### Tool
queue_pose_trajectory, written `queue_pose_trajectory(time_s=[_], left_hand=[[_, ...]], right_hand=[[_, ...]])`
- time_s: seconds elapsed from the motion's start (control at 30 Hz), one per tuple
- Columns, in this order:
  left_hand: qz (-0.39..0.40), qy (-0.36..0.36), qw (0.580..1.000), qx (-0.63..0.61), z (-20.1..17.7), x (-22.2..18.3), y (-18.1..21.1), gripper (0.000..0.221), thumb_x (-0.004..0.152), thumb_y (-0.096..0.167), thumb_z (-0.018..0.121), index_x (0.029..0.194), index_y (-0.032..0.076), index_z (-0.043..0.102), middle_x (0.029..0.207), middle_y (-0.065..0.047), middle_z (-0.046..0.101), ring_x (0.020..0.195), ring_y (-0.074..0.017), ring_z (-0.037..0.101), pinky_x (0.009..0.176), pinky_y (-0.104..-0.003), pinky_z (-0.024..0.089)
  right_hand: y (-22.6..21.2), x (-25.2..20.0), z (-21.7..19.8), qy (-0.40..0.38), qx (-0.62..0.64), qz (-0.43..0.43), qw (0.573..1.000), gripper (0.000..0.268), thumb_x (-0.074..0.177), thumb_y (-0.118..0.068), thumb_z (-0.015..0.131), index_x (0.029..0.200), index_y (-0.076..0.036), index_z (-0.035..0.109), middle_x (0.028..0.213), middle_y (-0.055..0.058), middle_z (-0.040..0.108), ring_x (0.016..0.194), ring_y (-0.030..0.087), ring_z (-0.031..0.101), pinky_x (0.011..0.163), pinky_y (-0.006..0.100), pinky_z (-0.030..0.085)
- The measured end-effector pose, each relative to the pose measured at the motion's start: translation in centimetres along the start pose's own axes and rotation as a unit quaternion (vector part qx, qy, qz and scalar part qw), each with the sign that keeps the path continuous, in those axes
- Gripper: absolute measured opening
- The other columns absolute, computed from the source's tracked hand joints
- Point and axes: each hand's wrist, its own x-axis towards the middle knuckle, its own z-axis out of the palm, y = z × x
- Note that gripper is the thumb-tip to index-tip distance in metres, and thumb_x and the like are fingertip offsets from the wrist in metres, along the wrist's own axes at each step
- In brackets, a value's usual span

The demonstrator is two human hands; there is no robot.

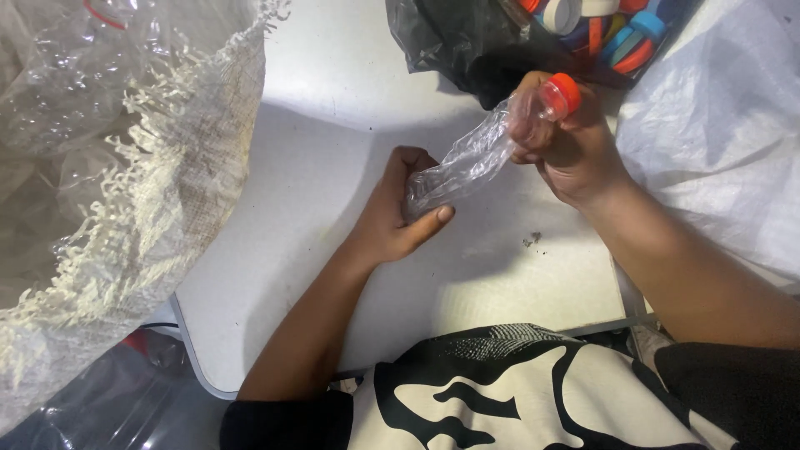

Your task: The person repeatedly picks up empty plastic bottles from a large sack, crushes them by hand, and places them back into the sack. The person also removes bottle caps and places them into a separate black bag.

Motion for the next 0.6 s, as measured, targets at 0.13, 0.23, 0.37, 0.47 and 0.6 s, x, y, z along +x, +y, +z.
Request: queue_pose_trajectory(time_s=[0.13,0.23,0.37,0.47,0.6], left_hand=[[-0.106,-0.102,0.904,-0.401,-0.2,-0.8,0.6,0.058,0.104,0.043,0.059,0.140,0.000,0.043,0.091,-0.009,0.059,0.074,-0.0199,0.062,0.062,-0.034,0.055],[-0.159,-0.140,0.747,-0.630,0.3,-0.6,-0.8,0.058,0.108,0.048,0.052,0.141,0.000,0.043,0.083,-0.006,0.054,0.070,-0.0194,0.062,0.058,-0.033,0.056],[-0.221,-0.209,0.545,-0.781,1.4,-2.6,-3.5,0.051,0.111,0.047,0.049,0.130,0.000,0.048,0.082,-0.005,0.050,0.070,-0.0192,0.062,0.054,-0.032,0.057],[-0.214,-0.251,0.545,-0.771,1.0,-2.1,-2.5,0.046,0.113,0.042,0.048,0.130,-0.001,0.049,0.080,-0.004,0.050,0.064,-0.0128,0.059,0.050,-0.028,0.051],[-0.211,-0.278,0.562,-0.750,1.2,-1.1,-0.8,0.045,0.115,0.039,0.046,0.137,0.000,0.049,0.080,-0.003,0.053,0.057,-0.0064,0.054,0.045,-0.023,0.043]], right_hand=[[-1.4,-0.5,1.4,-0.125,0.023,0.005,0.992,0.053,0.086,-0.039,0.089,0.116,-0.010,0.058,0.090,-0.003,0.059,0.080,0.006,0.060,0.073,0.022,0.052],[-2.1,-0.3,0.9,-0.169,-0.038,0.006,0.985,0.072,0.076,-0.043,0.091,0.130,-0.009,0.057,0.097,-0.003,0.063,0.087,0.006,0.063,0.078,0.021,0.055],[-1.1,-1.3,-0.1,-0.192,-0.152,-0.048,0.968,0.075,0.074,-0.036,0.094,0.132,-0.004,0.059,0.109,0.001,0.065,0.093,0.007,0.063,0.082,0.022,0.055],[-1.7,-1.1,0.6,-0.219,-0.153,-0.150,0.952,0.069,0.074,-0.038,0.095,0.121,-0.006,0.058,0.097,0.001,0.065,0.087,0.006,0.062,0.079,0.021,0.053],[-0.1,-1.7,-0.7,-0.177,-0.182,-0.244,0.936,0.063,0.074,-0.042,0.093,0.111,-0.006,0.057,0.093,0.002,0.065,0.085,0.007,0.063,0.076,0.022,0.054]])
